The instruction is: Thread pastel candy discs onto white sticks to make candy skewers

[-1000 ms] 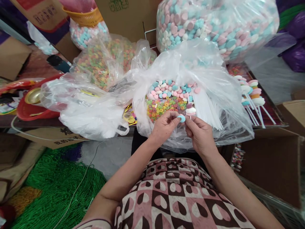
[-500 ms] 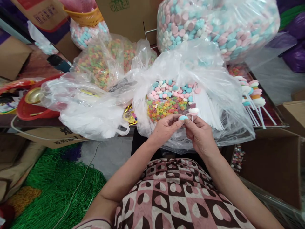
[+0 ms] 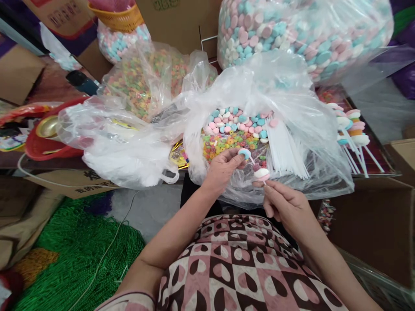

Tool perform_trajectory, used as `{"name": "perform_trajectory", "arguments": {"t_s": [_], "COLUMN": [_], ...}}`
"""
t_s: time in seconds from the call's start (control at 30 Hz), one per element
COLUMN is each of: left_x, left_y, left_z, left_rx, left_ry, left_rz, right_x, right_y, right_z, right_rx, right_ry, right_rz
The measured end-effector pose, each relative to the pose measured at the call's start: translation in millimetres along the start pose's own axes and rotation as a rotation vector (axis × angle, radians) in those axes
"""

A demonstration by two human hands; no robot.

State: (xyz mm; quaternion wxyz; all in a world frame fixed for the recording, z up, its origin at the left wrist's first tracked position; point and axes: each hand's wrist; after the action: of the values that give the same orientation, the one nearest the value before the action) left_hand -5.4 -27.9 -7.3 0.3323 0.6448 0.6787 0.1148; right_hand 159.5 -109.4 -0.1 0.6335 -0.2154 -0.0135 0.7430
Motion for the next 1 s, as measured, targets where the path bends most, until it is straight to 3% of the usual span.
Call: {"name": "perform_trajectory", "arguments": {"t_s": [0.17,0.3,0.4,0.53,0.63,0.8,0.93,1.0], "left_x": [0.5,0.5,0.8,1.0,-0.4,-3.0,-0.2,0.5], "left_y": [-0.8,-3.2,-8.7,-16.3,-18.4,-20.6,-26.0,-28.2], "left_z": [3.8,7.9,12.2,14.9,16.9,21.8,18.7,16.4], "left_rx": [-0.063,0.029,0.231,0.711,0.871,0.839,0.668,0.677], "left_ry": [-0.015,0.052,0.239,0.637,0.776,0.713,0.566,0.593], "left_rz": [0.021,0.03,0.087,0.135,0.128,0.113,0.242,0.283], "right_x": [-0.8,1.3,1.1,0.3,-1.4,-6.4,-6.4,-5.0], "right_y": [6.2,6.9,7.4,9.3,13.8,24.8,26.1,24.9], "right_z": [-2.3,-0.5,-1.5,-4.7,-4.2,1.8,1.0,-1.3], "right_rx": [-0.127,-0.123,-0.101,-0.073,-0.025,0.037,0.115,0.156], "right_ry": [-0.011,0.017,0.048,0.069,0.06,0.09,0.116,0.116], "right_rz": [-0.067,-0.081,-0.083,-0.054,-0.057,-0.04,-0.005,0.008]}}
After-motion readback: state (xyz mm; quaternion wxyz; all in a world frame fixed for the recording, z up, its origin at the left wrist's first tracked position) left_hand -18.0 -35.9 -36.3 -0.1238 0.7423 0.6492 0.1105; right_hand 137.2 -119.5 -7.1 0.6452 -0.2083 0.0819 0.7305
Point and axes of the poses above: each hand's wrist, its own x-axis towards the middle knuckle, its own y-axis out of the palm, z = x × y, and after that the axes turned 15 degrees about -x, right-handed
